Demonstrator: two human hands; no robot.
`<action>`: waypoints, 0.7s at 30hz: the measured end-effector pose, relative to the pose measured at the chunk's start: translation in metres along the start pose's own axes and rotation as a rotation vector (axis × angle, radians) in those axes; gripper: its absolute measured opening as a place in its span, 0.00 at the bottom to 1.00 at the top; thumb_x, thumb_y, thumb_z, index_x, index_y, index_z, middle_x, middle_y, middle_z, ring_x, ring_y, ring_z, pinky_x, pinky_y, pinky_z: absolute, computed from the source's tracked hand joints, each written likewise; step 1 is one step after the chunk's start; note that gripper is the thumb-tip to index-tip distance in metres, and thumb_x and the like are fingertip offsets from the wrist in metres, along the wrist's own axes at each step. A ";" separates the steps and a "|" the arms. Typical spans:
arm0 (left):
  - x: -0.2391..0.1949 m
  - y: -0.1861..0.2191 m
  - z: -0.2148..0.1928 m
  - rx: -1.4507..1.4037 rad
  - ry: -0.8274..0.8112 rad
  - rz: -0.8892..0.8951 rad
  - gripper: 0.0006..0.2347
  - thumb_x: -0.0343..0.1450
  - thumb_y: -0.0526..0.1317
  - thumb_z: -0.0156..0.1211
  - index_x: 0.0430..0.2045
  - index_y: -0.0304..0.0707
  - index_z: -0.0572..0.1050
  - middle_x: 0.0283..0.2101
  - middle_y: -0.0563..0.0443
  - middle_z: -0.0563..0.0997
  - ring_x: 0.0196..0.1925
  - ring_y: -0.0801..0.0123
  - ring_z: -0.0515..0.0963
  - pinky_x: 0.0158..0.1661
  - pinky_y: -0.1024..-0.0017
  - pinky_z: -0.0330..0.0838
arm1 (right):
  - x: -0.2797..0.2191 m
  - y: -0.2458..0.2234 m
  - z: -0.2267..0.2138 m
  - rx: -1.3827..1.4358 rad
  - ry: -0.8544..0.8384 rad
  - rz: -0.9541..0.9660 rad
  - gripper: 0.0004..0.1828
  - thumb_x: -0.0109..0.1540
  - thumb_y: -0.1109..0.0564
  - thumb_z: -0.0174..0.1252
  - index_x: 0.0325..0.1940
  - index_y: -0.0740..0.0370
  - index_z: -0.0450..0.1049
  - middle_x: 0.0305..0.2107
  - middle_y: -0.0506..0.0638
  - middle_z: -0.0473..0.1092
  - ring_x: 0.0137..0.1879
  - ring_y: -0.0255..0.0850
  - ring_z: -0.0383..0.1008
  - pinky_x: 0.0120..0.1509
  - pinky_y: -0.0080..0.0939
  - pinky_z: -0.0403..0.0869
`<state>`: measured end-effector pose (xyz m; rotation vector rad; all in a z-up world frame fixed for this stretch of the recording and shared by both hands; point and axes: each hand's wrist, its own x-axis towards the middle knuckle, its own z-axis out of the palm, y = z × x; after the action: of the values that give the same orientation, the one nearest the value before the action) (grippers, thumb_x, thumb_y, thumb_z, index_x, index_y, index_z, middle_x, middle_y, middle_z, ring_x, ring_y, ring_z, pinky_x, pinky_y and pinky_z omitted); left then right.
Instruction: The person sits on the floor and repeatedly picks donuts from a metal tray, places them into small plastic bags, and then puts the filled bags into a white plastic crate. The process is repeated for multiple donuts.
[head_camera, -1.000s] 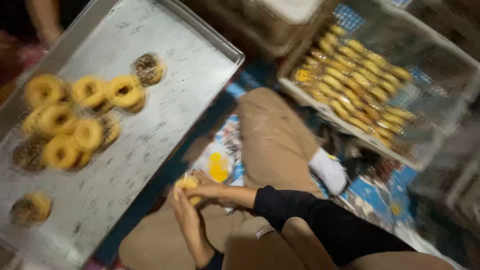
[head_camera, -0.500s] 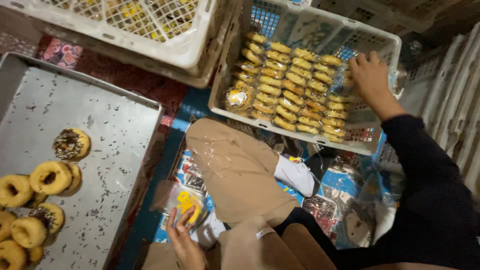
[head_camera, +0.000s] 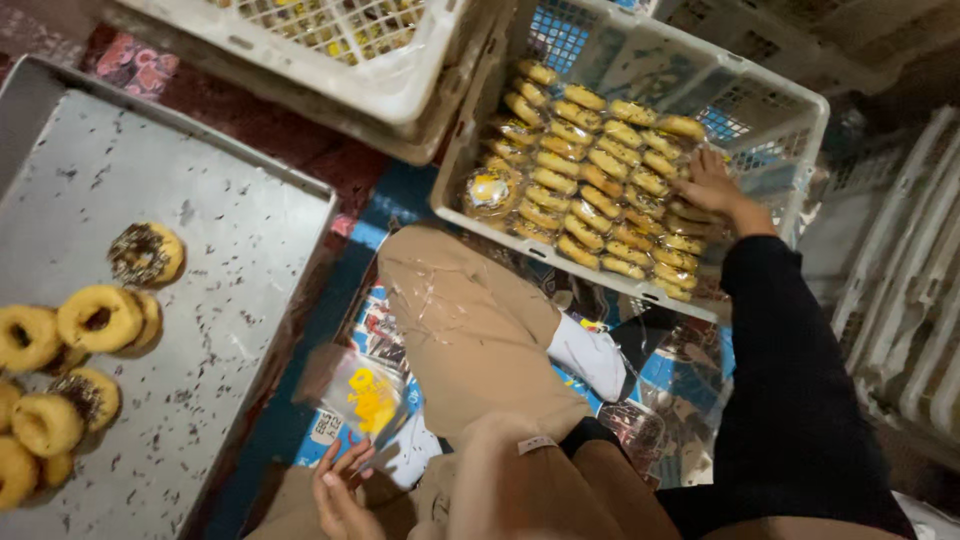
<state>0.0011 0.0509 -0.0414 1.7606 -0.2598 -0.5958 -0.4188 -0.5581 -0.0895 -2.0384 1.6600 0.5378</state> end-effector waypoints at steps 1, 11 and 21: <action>-0.004 0.002 0.000 -0.023 0.016 0.000 0.25 0.82 0.52 0.33 0.61 0.24 0.64 0.48 0.31 0.81 0.49 0.54 0.82 0.45 0.66 0.71 | 0.004 -0.008 -0.001 -0.005 0.009 -0.026 0.51 0.64 0.27 0.39 0.82 0.50 0.30 0.81 0.53 0.23 0.84 0.50 0.19 0.79 0.76 0.31; -0.030 0.039 -0.034 -0.131 0.240 -0.036 0.18 0.81 0.45 0.43 0.55 0.26 0.72 0.45 0.41 0.82 0.44 0.65 0.80 0.43 0.72 0.72 | -0.018 -0.057 -0.046 -0.182 0.246 -0.161 0.36 0.65 0.37 0.48 0.69 0.59 0.51 0.65 0.60 0.45 0.69 0.56 0.43 0.67 0.64 0.49; -0.077 0.110 -0.070 0.135 0.510 -0.075 0.10 0.77 0.38 0.51 0.44 0.31 0.78 0.40 0.47 0.86 0.44 0.68 0.84 0.46 0.72 0.75 | -0.170 -0.280 -0.045 -0.139 -0.063 -0.702 0.22 0.65 0.42 0.55 0.54 0.60 0.71 0.47 0.60 0.67 0.51 0.56 0.68 0.53 0.55 0.67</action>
<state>-0.0125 0.1155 0.0944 1.9937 0.1238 -0.1680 -0.1769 -0.3999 0.0715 -2.4779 0.7888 0.4596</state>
